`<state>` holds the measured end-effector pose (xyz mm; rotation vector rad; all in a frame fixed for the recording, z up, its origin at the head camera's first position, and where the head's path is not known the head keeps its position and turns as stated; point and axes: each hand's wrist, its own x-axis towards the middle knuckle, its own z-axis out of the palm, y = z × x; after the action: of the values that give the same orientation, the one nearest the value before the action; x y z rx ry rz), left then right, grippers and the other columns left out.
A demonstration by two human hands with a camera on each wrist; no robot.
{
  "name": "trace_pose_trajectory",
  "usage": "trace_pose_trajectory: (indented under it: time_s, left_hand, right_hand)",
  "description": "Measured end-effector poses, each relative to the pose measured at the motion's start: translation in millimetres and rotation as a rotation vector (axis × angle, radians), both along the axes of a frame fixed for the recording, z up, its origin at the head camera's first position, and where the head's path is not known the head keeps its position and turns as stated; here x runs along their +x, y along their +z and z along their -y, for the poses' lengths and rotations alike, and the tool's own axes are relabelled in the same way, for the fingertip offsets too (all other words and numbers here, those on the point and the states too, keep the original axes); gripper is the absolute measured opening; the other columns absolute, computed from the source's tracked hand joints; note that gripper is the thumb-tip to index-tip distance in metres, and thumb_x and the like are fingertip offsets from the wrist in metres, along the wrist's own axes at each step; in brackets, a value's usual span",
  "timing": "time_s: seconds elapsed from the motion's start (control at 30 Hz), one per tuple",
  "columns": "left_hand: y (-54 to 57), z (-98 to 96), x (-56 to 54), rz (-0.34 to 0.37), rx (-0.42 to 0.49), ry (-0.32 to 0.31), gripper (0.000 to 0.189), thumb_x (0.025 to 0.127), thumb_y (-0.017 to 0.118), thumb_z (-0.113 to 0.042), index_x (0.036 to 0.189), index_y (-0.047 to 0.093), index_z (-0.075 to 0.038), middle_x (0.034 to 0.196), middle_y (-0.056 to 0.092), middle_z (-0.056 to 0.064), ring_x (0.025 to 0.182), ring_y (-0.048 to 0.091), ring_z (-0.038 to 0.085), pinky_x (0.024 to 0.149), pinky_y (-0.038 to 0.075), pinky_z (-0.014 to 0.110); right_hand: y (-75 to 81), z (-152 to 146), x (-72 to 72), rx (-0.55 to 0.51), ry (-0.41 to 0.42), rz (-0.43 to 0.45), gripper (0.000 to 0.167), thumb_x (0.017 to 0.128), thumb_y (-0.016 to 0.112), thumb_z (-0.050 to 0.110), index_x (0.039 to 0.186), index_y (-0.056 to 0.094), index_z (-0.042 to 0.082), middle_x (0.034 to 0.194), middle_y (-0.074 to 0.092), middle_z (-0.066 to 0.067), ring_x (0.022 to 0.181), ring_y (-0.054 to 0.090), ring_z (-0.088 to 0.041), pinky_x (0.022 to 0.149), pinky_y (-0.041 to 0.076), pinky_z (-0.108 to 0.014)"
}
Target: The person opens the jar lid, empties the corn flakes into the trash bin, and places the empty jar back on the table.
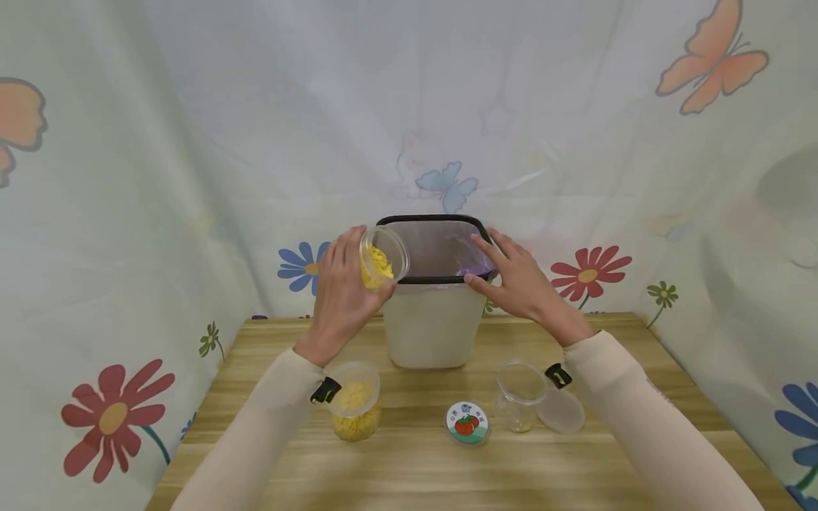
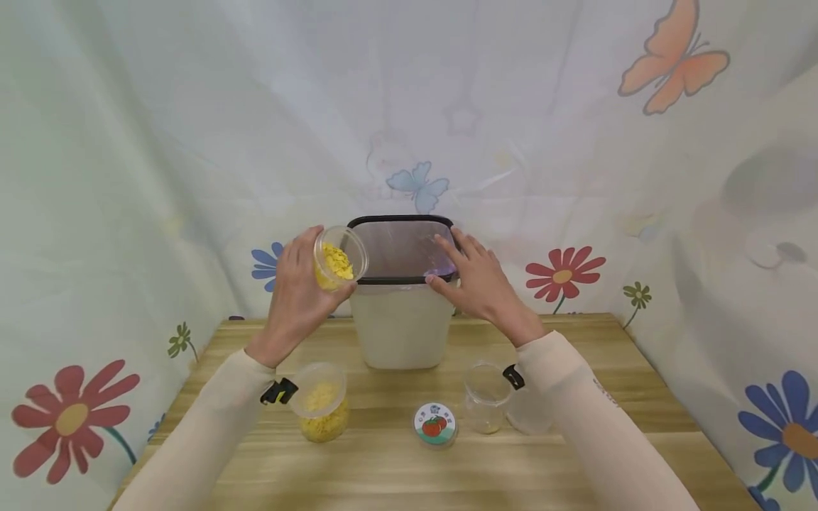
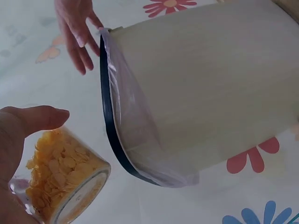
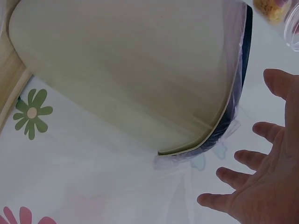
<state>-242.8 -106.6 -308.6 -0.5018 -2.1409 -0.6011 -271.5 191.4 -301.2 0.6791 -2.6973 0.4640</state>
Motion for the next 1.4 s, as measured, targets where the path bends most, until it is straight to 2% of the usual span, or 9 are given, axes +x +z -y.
trace_pose_trajectory:
  time_s: [0.23, 0.43, 0.57, 0.7, 0.9, 1.17, 1.23, 1.3, 1.4]
  left_hand:
    - [12.1, 2.1, -9.7, 0.007, -0.069, 0.042, 0.096, 0.069, 0.087, -0.033, 0.145, 0.036, -0.005, 0.141, 0.048, 0.014, 0.127, 0.045, 0.033, 0.108, 0.038, 0.049]
    - [19.9, -0.9, -7.9, 0.011, -0.087, 0.036, 0.098, 0.068, 0.088, -0.032, 0.145, 0.035, -0.005, 0.141, 0.048, 0.015, 0.128, 0.044, 0.033, 0.110, 0.037, 0.050]
    - [22.1, -3.3, -8.6, 0.014, -0.103, 0.032, 0.097, 0.069, 0.087, -0.032, 0.146, 0.034, -0.005, 0.142, 0.047, 0.015, 0.129, 0.044, 0.034, 0.111, 0.036, 0.050]
    - [24.4, -4.0, -12.1, 0.009, -0.116, 0.037, 0.095, 0.070, 0.086, -0.031, 0.146, 0.034, -0.005, 0.142, 0.048, 0.016, 0.129, 0.044, 0.034, 0.111, 0.036, 0.049]
    - [29.4, -4.3, -17.9, 0.008, -0.132, 0.042, 0.095, 0.071, 0.086, -0.030, 0.146, 0.034, -0.004, 0.142, 0.048, 0.016, 0.130, 0.044, 0.034, 0.111, 0.036, 0.048]
    - [31.5, -7.0, -29.3, 0.047, -0.138, 0.055, 0.096, 0.072, 0.086, -0.033, 0.147, 0.033, -0.005, 0.146, 0.045, 0.015, 0.133, 0.041, 0.034, 0.114, 0.034, 0.049]
    - [31.8, -8.0, -32.1, 0.060, -0.135, 0.057, 0.097, 0.072, 0.086, -0.034, 0.147, 0.033, -0.005, 0.146, 0.045, 0.015, 0.134, 0.041, 0.034, 0.114, 0.033, 0.049]
    - [32.0, -8.0, -34.8, 0.071, -0.133, 0.059, 0.097, 0.071, 0.086, -0.034, 0.147, 0.033, -0.005, 0.146, 0.045, 0.015, 0.134, 0.041, 0.034, 0.114, 0.033, 0.049]
    - [32.5, -6.9, -37.7, 0.085, -0.135, 0.065, 0.098, 0.071, 0.086, -0.034, 0.147, 0.032, -0.005, 0.147, 0.044, 0.015, 0.134, 0.040, 0.034, 0.114, 0.033, 0.049]
  right_hand:
    - [7.4, 6, -18.0, -0.015, 0.011, 0.031, 0.074, 0.097, 0.055, 0.046, 0.158, 0.022, 0.019, 0.165, 0.013, -0.015, 0.149, 0.018, -0.043, 0.118, 0.019, -0.064]
    - [3.4, -2, -43.0, -0.032, -0.028, 0.116, 0.072, 0.100, 0.049, 0.047, 0.158, 0.018, 0.017, 0.165, 0.011, -0.018, 0.149, 0.017, -0.045, 0.117, 0.021, -0.065]
    - [1.7, -7, -52.8, -0.068, -0.052, 0.169, 0.074, 0.100, 0.046, 0.049, 0.159, 0.016, 0.014, 0.165, 0.010, -0.019, 0.148, 0.018, -0.046, 0.116, 0.022, -0.065]
    - [3.5, -6, -57.3, -0.096, -0.068, 0.203, 0.076, 0.100, 0.047, 0.049, 0.158, 0.016, 0.012, 0.164, 0.012, -0.021, 0.147, 0.020, -0.046, 0.116, 0.023, -0.065]
    - [7.4, 2, -62.3, -0.115, -0.075, 0.209, 0.072, 0.099, 0.052, 0.034, 0.156, 0.019, 0.004, 0.161, 0.019, -0.025, 0.147, 0.022, -0.045, 0.118, 0.023, -0.061]
    - [6.3, 9, -67.7, -0.166, -0.144, 0.241, 0.064, 0.101, 0.047, 0.024, 0.155, 0.021, 0.001, 0.159, 0.026, -0.024, 0.147, 0.025, -0.043, 0.119, 0.024, -0.057]
    - [5.3, 11, -68.6, -0.181, -0.163, 0.254, 0.063, 0.101, 0.046, 0.022, 0.155, 0.022, 0.003, 0.159, 0.027, -0.024, 0.146, 0.028, -0.042, 0.117, 0.029, -0.056]
    - [3.4, 12, -69.6, -0.197, -0.179, 0.268, 0.061, 0.101, 0.044, 0.021, 0.156, 0.022, 0.004, 0.159, 0.028, -0.023, 0.140, 0.037, -0.042, 0.110, 0.036, -0.054]
    - [0.9, 14, -70.7, -0.217, -0.200, 0.279, 0.060, 0.100, 0.040, 0.018, 0.156, 0.022, 0.006, 0.156, 0.033, -0.024, 0.118, 0.051, -0.040, 0.096, 0.041, -0.050]
